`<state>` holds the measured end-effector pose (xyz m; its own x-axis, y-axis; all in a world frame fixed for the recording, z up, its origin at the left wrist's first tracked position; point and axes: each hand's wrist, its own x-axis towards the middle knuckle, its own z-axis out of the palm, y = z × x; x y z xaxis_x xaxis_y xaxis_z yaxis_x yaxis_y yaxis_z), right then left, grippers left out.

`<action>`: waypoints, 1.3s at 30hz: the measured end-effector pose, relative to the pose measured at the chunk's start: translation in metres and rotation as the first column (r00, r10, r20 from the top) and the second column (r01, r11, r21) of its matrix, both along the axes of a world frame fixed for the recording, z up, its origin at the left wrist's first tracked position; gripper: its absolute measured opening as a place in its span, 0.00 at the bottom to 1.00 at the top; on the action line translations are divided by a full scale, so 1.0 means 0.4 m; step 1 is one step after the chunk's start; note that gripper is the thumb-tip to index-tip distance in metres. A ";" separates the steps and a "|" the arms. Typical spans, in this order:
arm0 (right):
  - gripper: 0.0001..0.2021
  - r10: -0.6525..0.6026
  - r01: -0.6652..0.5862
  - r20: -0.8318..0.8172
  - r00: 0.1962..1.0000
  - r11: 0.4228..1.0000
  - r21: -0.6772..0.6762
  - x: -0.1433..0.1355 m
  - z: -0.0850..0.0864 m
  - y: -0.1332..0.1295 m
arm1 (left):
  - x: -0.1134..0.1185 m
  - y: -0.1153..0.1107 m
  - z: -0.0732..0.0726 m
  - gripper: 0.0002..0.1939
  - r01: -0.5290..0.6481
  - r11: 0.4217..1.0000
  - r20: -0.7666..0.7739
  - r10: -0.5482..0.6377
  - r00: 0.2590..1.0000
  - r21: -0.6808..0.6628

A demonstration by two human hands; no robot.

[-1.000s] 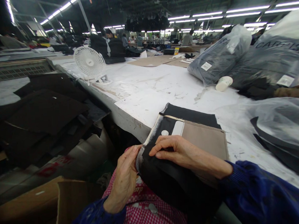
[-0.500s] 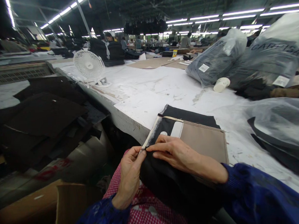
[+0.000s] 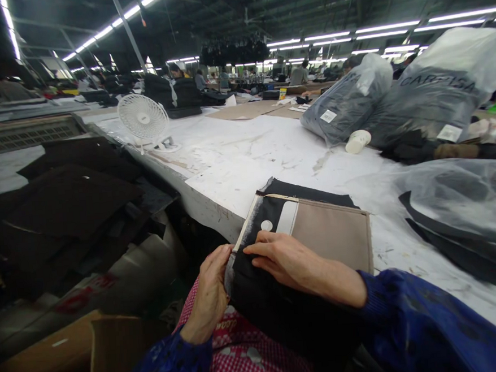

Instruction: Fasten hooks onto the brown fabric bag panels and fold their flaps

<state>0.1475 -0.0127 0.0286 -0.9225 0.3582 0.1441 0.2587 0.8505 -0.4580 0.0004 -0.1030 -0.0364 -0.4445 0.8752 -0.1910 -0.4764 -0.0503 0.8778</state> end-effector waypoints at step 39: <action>0.10 -0.019 0.001 0.046 0.999 0.927 0.375 0.002 0.023 -0.073 | -0.045 -0.006 0.068 0.17 0.262 0.961 -0.329 -0.276 0.903 -0.087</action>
